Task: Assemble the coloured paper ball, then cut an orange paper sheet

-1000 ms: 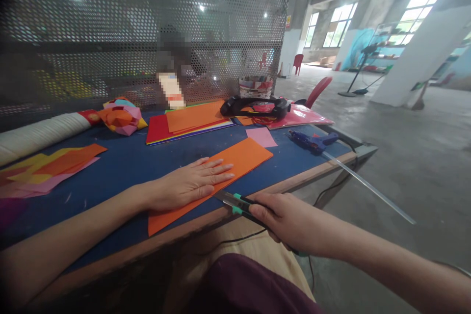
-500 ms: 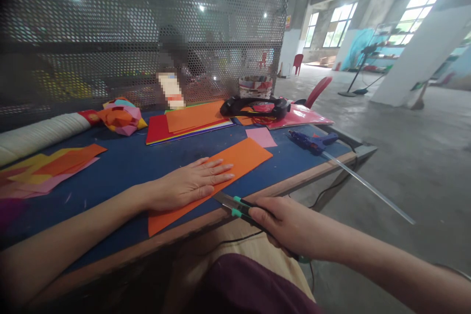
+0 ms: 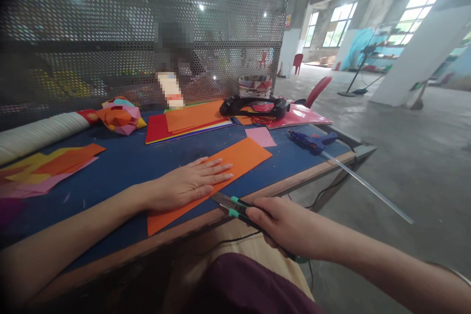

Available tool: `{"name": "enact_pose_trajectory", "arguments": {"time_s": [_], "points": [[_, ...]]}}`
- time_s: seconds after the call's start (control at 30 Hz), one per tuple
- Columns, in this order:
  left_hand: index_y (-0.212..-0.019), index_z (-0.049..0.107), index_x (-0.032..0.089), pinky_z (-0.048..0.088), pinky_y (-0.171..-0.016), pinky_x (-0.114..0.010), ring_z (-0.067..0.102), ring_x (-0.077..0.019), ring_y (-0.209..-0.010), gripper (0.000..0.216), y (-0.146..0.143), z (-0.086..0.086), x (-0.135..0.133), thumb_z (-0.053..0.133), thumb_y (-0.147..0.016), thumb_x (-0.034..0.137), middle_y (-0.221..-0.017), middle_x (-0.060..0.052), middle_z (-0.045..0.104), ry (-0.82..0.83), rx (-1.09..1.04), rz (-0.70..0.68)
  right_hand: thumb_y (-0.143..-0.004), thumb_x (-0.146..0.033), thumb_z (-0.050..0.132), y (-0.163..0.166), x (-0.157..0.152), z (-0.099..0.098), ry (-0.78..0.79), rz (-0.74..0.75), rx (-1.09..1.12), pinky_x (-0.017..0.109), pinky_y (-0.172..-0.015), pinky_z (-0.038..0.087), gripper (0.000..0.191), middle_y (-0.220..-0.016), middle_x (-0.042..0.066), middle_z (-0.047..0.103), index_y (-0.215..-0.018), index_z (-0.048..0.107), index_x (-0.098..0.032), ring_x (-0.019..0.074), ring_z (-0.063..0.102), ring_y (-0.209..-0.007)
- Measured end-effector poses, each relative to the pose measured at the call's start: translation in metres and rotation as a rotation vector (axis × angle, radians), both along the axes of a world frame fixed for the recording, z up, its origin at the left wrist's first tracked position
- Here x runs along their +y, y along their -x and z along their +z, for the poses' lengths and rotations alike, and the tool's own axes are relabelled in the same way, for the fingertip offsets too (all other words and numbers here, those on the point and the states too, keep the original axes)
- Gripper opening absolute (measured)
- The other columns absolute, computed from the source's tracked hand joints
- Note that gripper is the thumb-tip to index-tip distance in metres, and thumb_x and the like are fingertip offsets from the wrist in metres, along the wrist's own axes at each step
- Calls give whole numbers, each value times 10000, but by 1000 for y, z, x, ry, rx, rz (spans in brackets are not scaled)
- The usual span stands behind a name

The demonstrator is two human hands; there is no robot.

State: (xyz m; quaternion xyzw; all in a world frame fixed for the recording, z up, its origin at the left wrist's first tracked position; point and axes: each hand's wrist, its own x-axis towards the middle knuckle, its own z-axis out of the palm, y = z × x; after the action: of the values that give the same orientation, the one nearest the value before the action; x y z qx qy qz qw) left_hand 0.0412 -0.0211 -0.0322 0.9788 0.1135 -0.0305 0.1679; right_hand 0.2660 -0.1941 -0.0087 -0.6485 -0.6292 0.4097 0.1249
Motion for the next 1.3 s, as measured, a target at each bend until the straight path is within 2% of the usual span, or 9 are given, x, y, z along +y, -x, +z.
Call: {"name": "enact_pose_trajectory", "arguments": {"time_s": [0.1,0.2,0.27,0.4,0.57,0.8,1.0,1.17,1.3], "points": [[-1482,197,423,4,-1204,-423,67,-148,-1490,482,0,0,0,167,-1009,515,-1594,127,118,2,0,13,-931,-612,383,1,-2,-1,19,-22,18,249,-692,488,513,-968,63,674,-1132,643,-220,207,601,-924],[-1487,188,412,-1,-1204,-423,63,-148,-1490,487,0,0,0,159,-1011,509,-1595,121,109,-6,-1,-1,-923,-636,377,2,-2,-2,72,-28,55,206,-558,453,519,-804,27,641,-1104,629,-220,150,589,-720],[-1490,177,409,-8,-1204,-424,60,-148,-1490,488,0,-1,1,157,-1012,507,-1596,121,105,-14,-3,-11,-926,-639,364,2,-2,-1,112,-29,64,185,-471,403,512,-714,-4,582,-1068,605,-210,106,524,-575],[-1487,182,418,-3,-1203,-427,61,-153,-1491,488,0,-1,1,161,-1009,515,-1596,122,106,-8,-2,-6,-954,-590,331,7,-2,0,210,-55,104,158,-404,346,440,-657,-49,476,-934,518,-193,54,426,-462],[-1483,178,431,-22,-1203,-412,57,-145,-1490,482,0,-1,1,165,-1009,516,-1595,136,100,-7,3,-4,-961,-570,335,12,-2,0,233,-62,183,142,-394,323,408,-637,-64,455,-949,487,-192,42,404,-445],[-1486,186,420,-12,-1201,-430,72,-162,-1490,483,0,-1,1,168,-1010,506,-1597,111,117,-8,-14,-14,-948,-618,332,14,-3,-1,230,-63,207,146,-399,315,448,-631,-59,473,-861,454,-196,36,394,-439],[-1488,184,413,-9,-1200,-431,68,-164,-1491,486,0,-2,2,169,-1011,503,-1597,106,111,-13,-14,-16,-949,-598,355,16,-2,2,212,-80,158,163,-426,343,444,-634,-53,492,-993,527,-191,58,447,-475],[-1485,202,411,1,-1201,-421,73,-158,-1490,485,1,-1,1,169,-1011,505,-1597,109,123,-9,-12,-12,-957,-585,340,18,-4,0,218,-46,206,152,-405,333,421,-607,-60,476,-834,454,-198,43,394,-441],[-1482,199,422,-2,-1201,-417,70,-158,-1490,480,1,0,0,174,-1011,507,-1597,118,117,-11,-12,0,-966,-566,332,20,-5,-1,221,-49,179,139,-424,340,408,-639,-50,488,-845,454,-196,40,406,-473]]}}
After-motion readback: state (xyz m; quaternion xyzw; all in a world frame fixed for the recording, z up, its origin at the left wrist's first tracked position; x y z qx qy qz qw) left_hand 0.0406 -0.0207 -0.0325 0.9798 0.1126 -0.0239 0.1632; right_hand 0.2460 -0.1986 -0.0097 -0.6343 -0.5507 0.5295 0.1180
